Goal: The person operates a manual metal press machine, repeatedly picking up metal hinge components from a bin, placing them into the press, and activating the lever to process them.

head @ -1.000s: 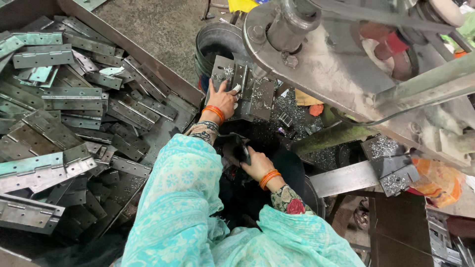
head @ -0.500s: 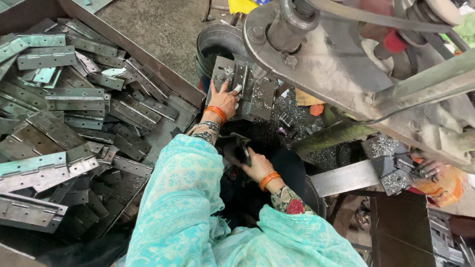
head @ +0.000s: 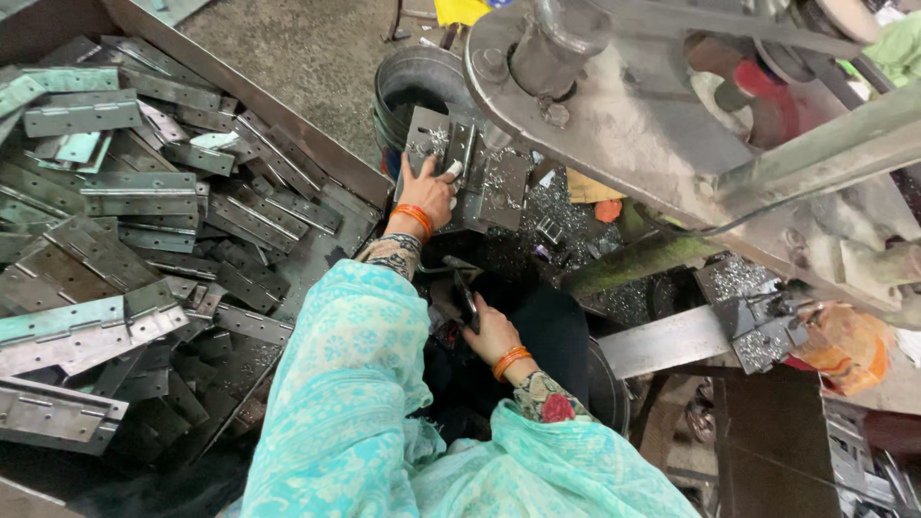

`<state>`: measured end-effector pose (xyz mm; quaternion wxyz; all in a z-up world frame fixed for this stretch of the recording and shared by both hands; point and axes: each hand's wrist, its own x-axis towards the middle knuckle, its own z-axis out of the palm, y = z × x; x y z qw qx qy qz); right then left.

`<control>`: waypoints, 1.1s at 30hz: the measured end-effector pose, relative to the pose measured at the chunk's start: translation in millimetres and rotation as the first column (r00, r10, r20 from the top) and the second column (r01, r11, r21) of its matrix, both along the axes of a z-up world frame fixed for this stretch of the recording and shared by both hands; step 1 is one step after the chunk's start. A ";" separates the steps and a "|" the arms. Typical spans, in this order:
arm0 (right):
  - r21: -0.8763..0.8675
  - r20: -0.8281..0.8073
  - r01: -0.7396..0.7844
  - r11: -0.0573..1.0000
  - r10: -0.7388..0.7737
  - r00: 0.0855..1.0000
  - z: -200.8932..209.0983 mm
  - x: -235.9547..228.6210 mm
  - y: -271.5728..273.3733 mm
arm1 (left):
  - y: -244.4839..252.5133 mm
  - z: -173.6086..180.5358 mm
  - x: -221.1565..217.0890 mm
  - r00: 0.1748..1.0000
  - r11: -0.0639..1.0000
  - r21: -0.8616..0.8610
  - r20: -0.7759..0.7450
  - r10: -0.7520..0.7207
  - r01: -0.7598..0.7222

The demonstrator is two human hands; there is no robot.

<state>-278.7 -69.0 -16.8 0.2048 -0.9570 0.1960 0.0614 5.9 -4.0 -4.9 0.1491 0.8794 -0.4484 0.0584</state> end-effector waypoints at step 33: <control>0.049 0.035 0.078 0.996 -0.080 0.996 -47.9 -14.3 4.0 | -1.8 1.5 -1.9 1.000 0.999 0.037 -0.026 0.004 -0.003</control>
